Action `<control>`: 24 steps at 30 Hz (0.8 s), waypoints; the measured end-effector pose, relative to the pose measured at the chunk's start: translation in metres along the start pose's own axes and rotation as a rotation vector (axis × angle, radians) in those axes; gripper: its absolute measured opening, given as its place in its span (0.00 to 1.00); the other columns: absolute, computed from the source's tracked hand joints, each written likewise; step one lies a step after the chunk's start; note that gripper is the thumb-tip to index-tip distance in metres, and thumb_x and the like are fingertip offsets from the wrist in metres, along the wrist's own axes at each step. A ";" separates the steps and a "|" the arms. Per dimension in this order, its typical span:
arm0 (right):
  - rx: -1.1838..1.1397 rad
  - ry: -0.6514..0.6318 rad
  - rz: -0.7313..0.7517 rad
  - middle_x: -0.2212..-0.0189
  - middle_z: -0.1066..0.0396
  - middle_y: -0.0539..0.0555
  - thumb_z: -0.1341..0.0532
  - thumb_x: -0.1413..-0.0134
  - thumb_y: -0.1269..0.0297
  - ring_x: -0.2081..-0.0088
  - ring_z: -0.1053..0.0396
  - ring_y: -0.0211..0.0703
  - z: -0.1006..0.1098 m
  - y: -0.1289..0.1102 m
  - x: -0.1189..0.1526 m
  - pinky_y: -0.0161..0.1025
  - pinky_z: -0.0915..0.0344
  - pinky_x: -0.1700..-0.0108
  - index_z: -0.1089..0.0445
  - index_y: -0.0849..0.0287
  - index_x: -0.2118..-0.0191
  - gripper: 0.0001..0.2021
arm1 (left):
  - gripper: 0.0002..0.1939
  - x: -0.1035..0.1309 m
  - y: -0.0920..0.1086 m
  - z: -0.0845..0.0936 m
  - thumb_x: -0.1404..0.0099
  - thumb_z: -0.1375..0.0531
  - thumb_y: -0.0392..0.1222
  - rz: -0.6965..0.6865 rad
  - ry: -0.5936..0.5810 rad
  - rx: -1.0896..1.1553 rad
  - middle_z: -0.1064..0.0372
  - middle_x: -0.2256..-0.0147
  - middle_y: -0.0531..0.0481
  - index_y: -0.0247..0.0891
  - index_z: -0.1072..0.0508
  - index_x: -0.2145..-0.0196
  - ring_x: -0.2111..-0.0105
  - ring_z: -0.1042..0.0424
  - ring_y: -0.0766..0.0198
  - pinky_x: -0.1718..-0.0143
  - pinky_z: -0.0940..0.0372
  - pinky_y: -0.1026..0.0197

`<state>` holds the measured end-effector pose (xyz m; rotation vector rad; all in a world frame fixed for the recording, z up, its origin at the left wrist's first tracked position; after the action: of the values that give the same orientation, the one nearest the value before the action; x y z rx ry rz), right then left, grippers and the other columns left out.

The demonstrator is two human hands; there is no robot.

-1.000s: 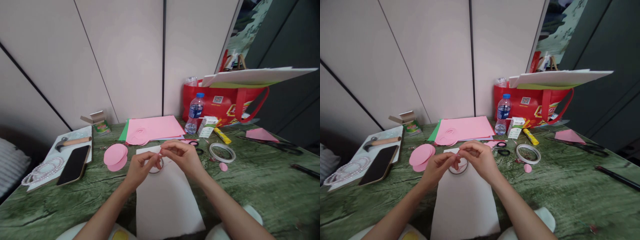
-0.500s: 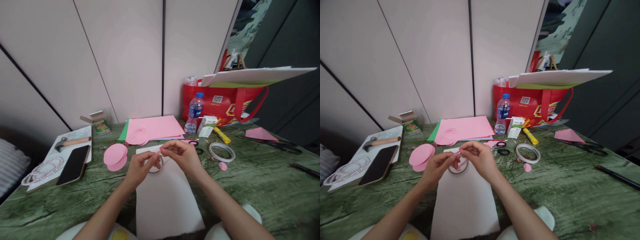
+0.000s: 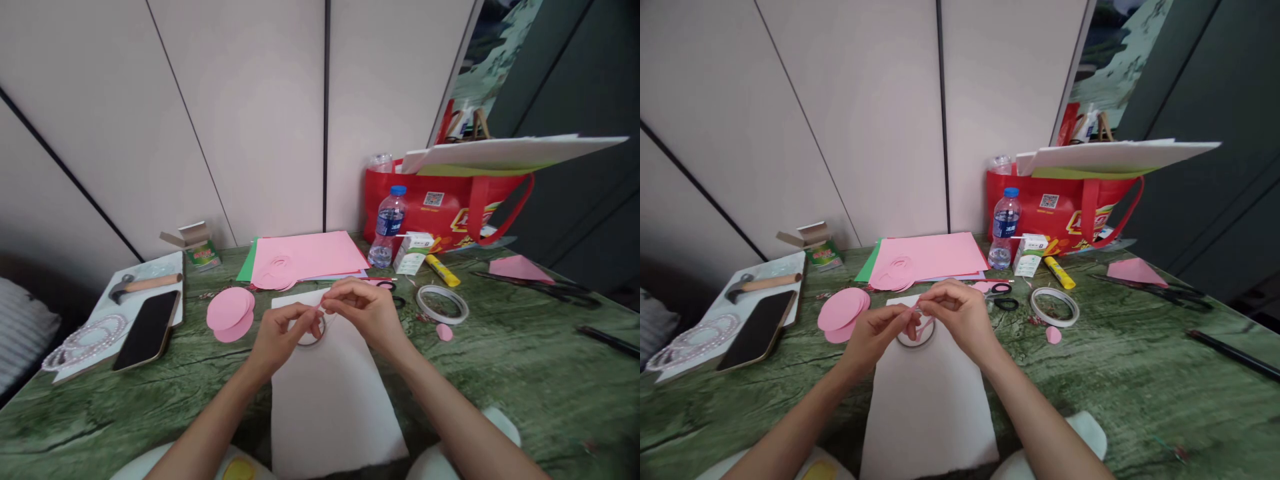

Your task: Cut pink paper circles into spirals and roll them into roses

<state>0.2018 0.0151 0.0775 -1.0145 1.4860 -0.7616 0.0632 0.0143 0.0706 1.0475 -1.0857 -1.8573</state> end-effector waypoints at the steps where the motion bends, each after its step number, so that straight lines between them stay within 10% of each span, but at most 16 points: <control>1: 0.011 0.000 0.005 0.72 0.27 0.50 0.33 0.59 0.69 0.73 0.29 0.37 0.000 0.000 0.000 0.34 0.30 0.70 0.26 0.57 0.73 0.03 | 0.13 0.000 0.000 0.000 0.37 0.45 0.43 0.001 0.001 0.006 0.30 0.78 0.50 0.34 0.26 0.74 0.72 0.31 0.65 0.65 0.38 0.64; 24: -0.005 -0.033 -0.044 0.77 0.29 0.48 0.34 0.58 0.69 0.75 0.30 0.36 -0.007 -0.001 0.001 0.33 0.32 0.72 0.28 0.59 0.74 0.03 | 0.13 -0.001 -0.005 -0.001 0.37 0.45 0.42 0.032 -0.005 0.105 0.30 0.78 0.51 0.34 0.26 0.75 0.73 0.33 0.66 0.64 0.39 0.64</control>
<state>0.1953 0.0130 0.0792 -1.0617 1.4421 -0.7689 0.0634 0.0166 0.0664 1.0783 -1.2074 -1.7949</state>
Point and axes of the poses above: each hand's wrist, its own x-axis away from the middle knuckle, its own z-axis out of the back of the hand, y = z × x, the point moved 7 cm from there along -x, towards the middle knuckle
